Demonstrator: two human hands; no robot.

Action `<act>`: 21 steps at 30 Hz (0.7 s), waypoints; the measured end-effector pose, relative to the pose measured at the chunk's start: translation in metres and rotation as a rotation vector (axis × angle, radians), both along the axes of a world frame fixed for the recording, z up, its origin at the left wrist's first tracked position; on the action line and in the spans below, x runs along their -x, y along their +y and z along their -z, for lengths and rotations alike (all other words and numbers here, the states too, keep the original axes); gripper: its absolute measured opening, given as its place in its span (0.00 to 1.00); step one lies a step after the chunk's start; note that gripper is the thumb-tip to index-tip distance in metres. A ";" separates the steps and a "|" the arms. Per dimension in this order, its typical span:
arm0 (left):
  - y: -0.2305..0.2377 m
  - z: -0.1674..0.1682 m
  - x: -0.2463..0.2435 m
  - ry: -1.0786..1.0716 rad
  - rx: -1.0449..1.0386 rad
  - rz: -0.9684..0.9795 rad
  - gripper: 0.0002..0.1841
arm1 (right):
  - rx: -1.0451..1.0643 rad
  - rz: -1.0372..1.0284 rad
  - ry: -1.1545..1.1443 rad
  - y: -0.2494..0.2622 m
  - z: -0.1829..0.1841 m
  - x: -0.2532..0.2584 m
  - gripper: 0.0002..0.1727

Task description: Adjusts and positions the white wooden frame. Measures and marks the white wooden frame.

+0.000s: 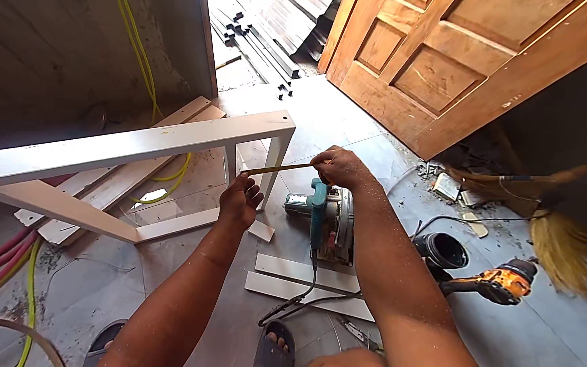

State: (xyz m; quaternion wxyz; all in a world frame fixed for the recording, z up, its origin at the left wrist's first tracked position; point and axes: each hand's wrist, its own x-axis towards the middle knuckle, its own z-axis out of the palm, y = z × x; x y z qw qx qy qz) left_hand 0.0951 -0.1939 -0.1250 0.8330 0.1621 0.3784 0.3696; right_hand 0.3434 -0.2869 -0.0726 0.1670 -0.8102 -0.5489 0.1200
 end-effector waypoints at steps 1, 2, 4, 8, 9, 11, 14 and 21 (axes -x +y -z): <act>0.001 0.000 -0.001 0.002 -0.001 0.001 0.06 | -0.010 0.000 -0.002 0.000 0.002 -0.001 0.12; 0.001 0.000 -0.001 0.003 -0.002 0.002 0.07 | -0.033 -0.007 -0.009 0.001 0.004 -0.002 0.12; 0.002 0.000 -0.002 0.013 -0.003 0.002 0.08 | -0.062 -0.017 -0.026 0.003 0.007 -0.004 0.12; 0.001 0.001 -0.001 0.034 -0.006 0.012 0.10 | -0.050 -0.015 -0.031 0.007 0.006 -0.001 0.13; 0.001 0.002 0.000 0.044 -0.012 0.025 0.10 | -0.050 -0.017 -0.032 0.008 0.007 -0.001 0.13; 0.000 0.002 0.005 0.127 -0.041 0.072 0.12 | -0.058 -0.023 -0.028 0.010 0.010 -0.002 0.13; 0.000 0.007 0.025 0.440 -0.275 0.062 0.08 | -0.072 -0.027 -0.003 0.009 0.012 -0.004 0.13; 0.078 -0.001 0.060 0.653 -0.946 0.164 0.42 | -0.119 -0.041 -0.018 0.008 0.015 -0.010 0.13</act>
